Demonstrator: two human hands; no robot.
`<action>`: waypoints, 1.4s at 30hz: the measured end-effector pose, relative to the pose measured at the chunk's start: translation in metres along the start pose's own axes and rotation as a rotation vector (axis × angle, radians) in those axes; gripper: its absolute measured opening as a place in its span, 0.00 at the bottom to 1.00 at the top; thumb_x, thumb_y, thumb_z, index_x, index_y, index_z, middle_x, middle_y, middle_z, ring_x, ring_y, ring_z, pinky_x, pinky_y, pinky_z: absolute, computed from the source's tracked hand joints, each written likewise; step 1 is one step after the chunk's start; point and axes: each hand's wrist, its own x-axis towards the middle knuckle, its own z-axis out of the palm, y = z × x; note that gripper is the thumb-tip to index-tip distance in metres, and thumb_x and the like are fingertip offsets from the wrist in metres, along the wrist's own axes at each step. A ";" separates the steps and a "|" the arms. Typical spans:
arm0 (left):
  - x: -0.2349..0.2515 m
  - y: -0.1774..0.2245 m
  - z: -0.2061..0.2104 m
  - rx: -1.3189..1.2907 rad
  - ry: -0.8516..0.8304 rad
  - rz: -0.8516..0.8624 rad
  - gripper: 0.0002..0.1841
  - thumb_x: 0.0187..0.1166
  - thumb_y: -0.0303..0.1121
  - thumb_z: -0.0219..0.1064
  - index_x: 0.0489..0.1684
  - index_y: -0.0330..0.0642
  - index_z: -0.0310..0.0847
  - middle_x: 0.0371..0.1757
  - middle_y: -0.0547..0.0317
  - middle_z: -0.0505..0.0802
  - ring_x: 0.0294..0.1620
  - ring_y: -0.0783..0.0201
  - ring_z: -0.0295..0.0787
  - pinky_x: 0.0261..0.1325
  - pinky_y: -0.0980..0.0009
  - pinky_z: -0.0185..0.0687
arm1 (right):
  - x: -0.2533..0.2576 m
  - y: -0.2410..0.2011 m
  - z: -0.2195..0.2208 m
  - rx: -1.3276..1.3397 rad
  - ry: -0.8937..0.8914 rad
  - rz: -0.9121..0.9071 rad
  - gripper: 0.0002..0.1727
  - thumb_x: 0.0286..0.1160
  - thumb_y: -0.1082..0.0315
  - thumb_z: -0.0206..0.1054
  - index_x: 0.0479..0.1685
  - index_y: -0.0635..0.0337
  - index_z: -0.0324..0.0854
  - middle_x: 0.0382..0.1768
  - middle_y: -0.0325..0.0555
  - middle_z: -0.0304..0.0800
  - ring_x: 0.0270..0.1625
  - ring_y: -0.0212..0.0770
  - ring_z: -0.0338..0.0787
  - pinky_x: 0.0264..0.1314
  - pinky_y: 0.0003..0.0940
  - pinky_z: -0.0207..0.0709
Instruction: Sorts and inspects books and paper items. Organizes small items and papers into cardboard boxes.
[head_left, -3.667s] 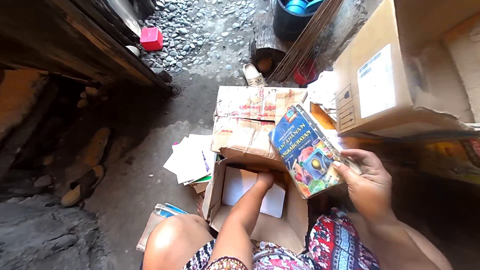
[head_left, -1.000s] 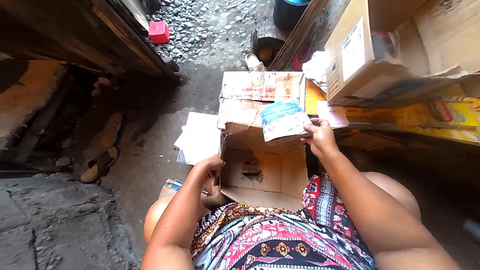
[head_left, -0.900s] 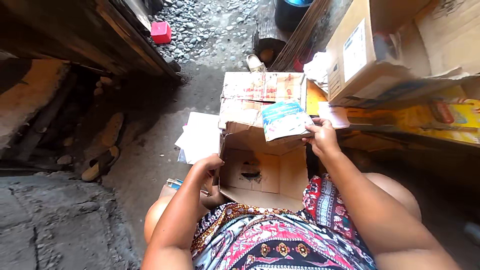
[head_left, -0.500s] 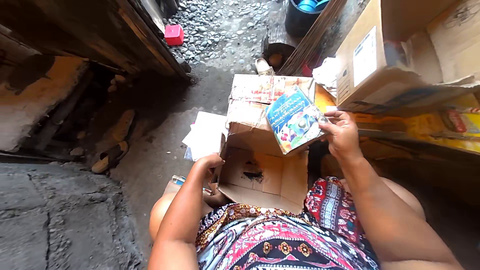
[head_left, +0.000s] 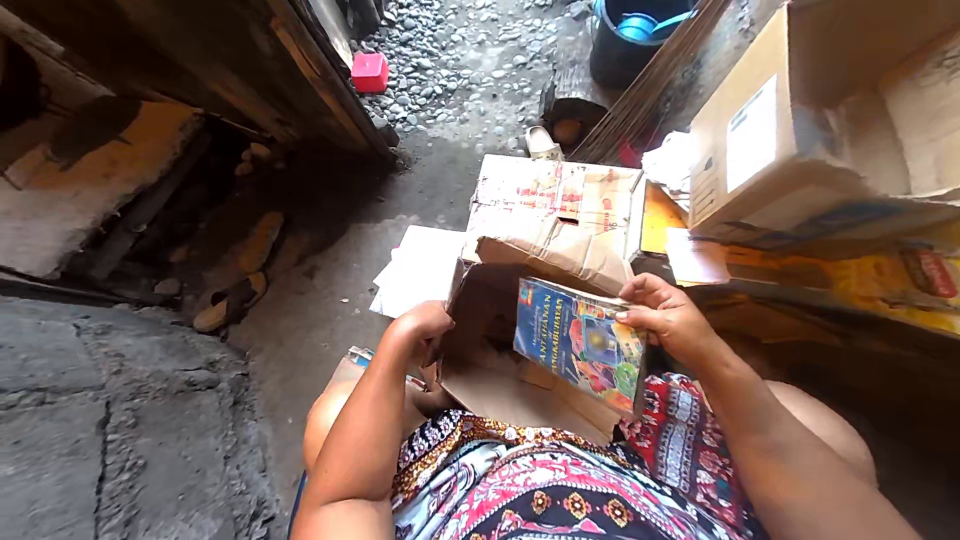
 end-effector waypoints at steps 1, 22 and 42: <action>-0.005 0.000 -0.003 0.001 0.015 0.018 0.17 0.84 0.39 0.63 0.62 0.38 0.82 0.50 0.40 0.90 0.49 0.46 0.88 0.53 0.43 0.81 | -0.003 -0.001 0.000 -0.024 0.006 -0.007 0.16 0.59 0.80 0.70 0.48 0.58 0.78 0.35 0.36 0.92 0.23 0.25 0.85 0.18 0.18 0.75; -0.066 -0.017 -0.042 -0.376 0.205 0.242 0.14 0.85 0.36 0.65 0.56 0.34 0.84 0.45 0.44 0.91 0.46 0.53 0.88 0.55 0.48 0.82 | -0.035 -0.030 0.016 0.087 0.108 -0.270 0.18 0.60 0.79 0.67 0.49 0.51 0.79 0.34 0.31 0.94 0.29 0.26 0.92 0.29 0.22 0.87; -0.112 -0.004 0.017 -0.140 0.267 0.224 0.17 0.85 0.42 0.58 0.58 0.40 0.83 0.46 0.43 0.91 0.51 0.47 0.90 0.55 0.41 0.81 | 0.048 0.069 0.060 -0.334 -0.020 0.373 0.20 0.80 0.70 0.68 0.69 0.61 0.74 0.48 0.52 0.85 0.38 0.41 0.84 0.37 0.40 0.80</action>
